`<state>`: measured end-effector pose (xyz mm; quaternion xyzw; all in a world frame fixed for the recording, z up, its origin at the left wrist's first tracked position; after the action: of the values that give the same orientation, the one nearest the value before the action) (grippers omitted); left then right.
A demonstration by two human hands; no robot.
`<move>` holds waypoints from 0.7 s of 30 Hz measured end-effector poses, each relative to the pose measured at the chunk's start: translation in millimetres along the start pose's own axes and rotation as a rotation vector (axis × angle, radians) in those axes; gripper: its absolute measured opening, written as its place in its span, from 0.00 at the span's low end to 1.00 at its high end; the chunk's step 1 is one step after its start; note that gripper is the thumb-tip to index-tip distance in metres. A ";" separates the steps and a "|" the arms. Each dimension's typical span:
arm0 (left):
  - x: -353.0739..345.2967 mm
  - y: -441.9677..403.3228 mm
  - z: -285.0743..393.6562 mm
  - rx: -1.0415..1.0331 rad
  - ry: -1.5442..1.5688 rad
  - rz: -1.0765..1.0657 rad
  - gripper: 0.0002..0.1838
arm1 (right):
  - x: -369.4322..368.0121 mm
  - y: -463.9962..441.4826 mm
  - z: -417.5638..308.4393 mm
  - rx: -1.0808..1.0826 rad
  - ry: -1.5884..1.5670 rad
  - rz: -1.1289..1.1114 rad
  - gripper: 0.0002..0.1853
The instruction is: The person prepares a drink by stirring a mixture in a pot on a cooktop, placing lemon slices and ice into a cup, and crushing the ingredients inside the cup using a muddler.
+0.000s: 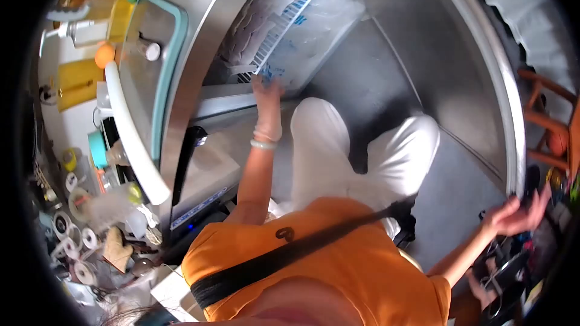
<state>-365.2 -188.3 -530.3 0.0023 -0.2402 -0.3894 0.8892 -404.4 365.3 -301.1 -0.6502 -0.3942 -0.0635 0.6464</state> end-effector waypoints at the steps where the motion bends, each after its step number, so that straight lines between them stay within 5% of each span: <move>1: 6.8 -14.9 -9.4 -0.016 0.404 0.111 0.28 | 7.5 5.8 -15.4 -0.109 0.116 0.224 0.15; 2: 4.5 -27.0 -18.9 -0.022 0.402 0.143 0.28 | 19.6 36.9 -8.8 0.032 0.139 0.319 0.14; 4: 3.6 -33.9 -42.2 -0.059 0.578 0.296 0.30 | -45.0 25.3 -81.4 -0.003 -0.435 0.403 0.12; 7: -17.7 -24.3 -49.4 -0.170 0.608 0.225 0.24 | -206.4 25.6 -195.3 -0.113 -0.742 -0.326 0.07; 11: -21.5 10.6 -79.7 -0.169 0.575 0.151 0.26 | -350.6 43.2 -383.2 0.165 -1.341 -0.616 0.14; 12: -17.3 24.2 -86.7 -0.172 0.573 0.164 0.26 | -369.5 50.0 -424.6 0.261 -1.434 -0.525 0.16; 16: -7.9 73.1 -111.1 -0.033 0.452 0.192 0.25 | -425.5 77.8 -528.1 0.388 -1.191 -0.714 0.21; 21: -5.7 106.1 -95.1 0.015 0.453 0.118 0.24 | -461.9 100.6 -566.4 0.477 -0.893 -0.964 0.24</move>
<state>-254.3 -127.9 -596.6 0.0821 -0.0372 -0.3244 0.9416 -417.4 -323.3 -565.6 -0.2070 -0.8699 0.0181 0.4473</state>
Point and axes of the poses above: each hand's wrist, its own y-axis away from the middle knuckle, its own x-axis out of the back of the hand, z = x × y, the point moved 10 cm from there along -y, towards the middle knuckle, and after that the axes turned 4 degrees about -x, right-handed, at the moved point
